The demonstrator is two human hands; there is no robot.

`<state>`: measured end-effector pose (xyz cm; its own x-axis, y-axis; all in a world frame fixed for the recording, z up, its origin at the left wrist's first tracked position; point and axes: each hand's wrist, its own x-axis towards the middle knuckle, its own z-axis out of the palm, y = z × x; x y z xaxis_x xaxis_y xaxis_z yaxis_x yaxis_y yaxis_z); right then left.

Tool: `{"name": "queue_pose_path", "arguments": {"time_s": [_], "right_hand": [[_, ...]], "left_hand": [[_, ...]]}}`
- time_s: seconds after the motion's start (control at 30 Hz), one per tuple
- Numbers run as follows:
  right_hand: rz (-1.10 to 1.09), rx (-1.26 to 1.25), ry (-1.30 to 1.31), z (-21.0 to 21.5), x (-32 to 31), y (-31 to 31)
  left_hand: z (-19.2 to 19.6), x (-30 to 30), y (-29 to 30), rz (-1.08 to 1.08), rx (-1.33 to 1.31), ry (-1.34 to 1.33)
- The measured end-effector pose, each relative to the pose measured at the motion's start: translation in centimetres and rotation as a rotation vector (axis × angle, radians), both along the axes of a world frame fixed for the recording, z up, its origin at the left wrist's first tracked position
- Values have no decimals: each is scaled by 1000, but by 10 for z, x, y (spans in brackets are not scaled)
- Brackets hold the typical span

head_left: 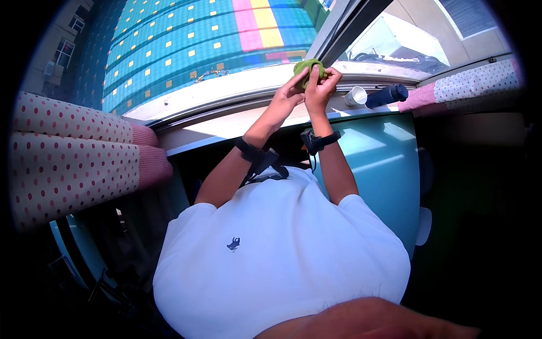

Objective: The person wipes down the frames of inverted desks with a cloth, wipes a windowsill, and then wipes several tables around the classroom.

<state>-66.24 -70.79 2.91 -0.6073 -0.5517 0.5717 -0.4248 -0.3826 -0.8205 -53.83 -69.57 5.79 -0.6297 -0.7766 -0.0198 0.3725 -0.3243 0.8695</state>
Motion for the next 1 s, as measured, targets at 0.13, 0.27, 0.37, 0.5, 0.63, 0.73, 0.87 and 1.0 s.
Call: {"name": "queue_pose_path", "arguments": {"time_s": [0.13,0.27,0.37,0.5,0.63,0.73,0.87,1.0], "right_hand": [[32,-277,-25,97,4,-17],[75,-256,132,124,17,-23],[101,-117,250,100,47,-8],[268,-11,392,35,97,1],[490,225,377,0,137,17],[481,254,574,-16,136,11],[433,395,881,-31,140,18],[483,242,817,-14,155,8]], "left_hand": [[101,5,-8,72,-346,139],[113,22,-7,139,-454,141],[76,46,-11,309,-456,-11],[34,76,-10,696,-642,-307],[14,93,-6,824,-579,-451],[-6,113,2,824,-602,-644],[-42,183,13,413,-475,-802],[-54,225,13,236,-335,-733]]}}
